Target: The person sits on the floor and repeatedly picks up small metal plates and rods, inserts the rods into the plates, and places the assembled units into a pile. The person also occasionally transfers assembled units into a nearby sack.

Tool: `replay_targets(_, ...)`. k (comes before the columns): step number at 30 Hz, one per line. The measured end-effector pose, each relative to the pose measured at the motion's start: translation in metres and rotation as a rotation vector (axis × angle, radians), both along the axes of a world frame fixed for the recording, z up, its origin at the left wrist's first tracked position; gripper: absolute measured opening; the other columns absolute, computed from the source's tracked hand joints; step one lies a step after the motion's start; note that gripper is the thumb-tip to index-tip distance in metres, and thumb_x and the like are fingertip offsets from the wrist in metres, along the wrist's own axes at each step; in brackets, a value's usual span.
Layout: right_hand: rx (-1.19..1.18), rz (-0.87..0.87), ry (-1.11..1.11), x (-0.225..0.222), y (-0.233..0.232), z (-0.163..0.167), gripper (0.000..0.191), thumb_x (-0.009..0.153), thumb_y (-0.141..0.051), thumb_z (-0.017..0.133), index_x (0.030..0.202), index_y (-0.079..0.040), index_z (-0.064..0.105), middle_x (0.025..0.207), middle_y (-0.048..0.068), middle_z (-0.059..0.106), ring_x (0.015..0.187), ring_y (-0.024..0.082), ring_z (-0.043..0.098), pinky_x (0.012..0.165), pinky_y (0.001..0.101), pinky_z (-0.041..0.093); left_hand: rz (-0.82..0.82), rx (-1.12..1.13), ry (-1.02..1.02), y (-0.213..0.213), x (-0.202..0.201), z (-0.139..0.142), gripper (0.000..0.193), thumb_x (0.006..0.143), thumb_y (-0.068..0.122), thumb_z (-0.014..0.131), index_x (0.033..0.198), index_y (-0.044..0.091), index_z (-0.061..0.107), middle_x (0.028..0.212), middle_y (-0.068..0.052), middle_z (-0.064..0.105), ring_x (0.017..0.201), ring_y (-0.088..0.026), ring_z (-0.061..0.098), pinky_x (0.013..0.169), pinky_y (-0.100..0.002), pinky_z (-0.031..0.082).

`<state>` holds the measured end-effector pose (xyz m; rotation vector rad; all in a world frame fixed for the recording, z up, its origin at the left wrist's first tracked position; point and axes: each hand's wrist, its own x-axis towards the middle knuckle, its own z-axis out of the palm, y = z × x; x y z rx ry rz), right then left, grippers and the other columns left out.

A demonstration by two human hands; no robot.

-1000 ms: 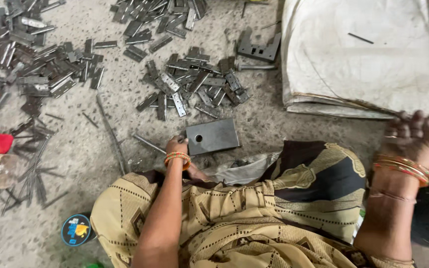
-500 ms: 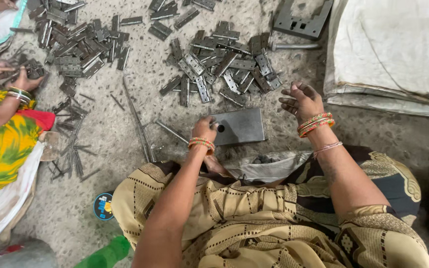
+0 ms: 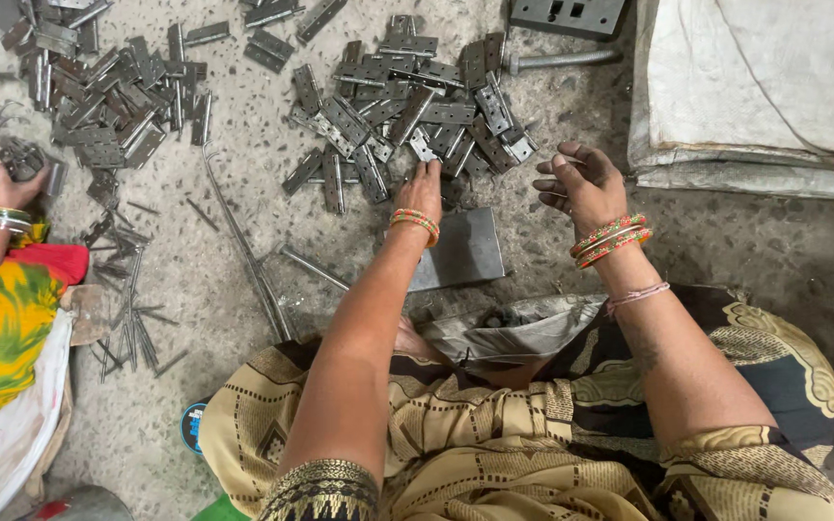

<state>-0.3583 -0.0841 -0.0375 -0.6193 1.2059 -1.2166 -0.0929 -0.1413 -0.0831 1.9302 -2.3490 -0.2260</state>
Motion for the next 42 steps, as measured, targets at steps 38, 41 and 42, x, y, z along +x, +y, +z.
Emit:
replay_targets(38, -0.063, 0.034, -0.027, 0.009, 0.002, -0.015, 0.038, 0.1, -0.016, 0.067, 0.132, 0.0, 0.056, 0.11, 0.015, 0.074, 0.088, 0.022, 0.075, 0.071, 0.0334, 0.061, 0.031, -0.15, 0.118, 0.12, 0.011, -0.05, 0.043, 0.082, 0.001, 0.06, 0.125, 0.007, 0.062, 0.119, -0.015, 0.062, 0.114, -0.039, 0.056, 0.096, -0.054, 0.046)
replay_targets(41, -0.041, 0.03, 0.002, 0.016, 0.005, -0.019, 0.041, 0.098, -0.018, 0.068, 0.132, -0.001, 0.056, 0.109, 0.014, 0.074, 0.089, 0.021, 0.075, 0.072, 0.0327, 0.061, 0.1, -0.172, 0.256, 0.115, 0.0, -0.042, 0.04, 0.083, 0.001, 0.063, 0.123, 0.004, 0.059, 0.118, -0.019, 0.061, 0.111, -0.041, 0.057, 0.095, -0.053, 0.047)
replay_targets(42, -0.034, 0.024, 0.016, 0.019, 0.005, -0.02, 0.042, 0.096, -0.019, 0.069, 0.132, -0.001, 0.055, 0.109, 0.013, 0.075, 0.089, 0.021, 0.075, 0.073, 0.0325, 0.061, 0.135, -0.213, 0.351, 0.111, -0.008, -0.036, 0.037, 0.087, 0.003, 0.065, 0.122, 0.002, 0.056, 0.117, -0.021, 0.06, 0.111, -0.043, 0.057, 0.095, -0.053, 0.048)
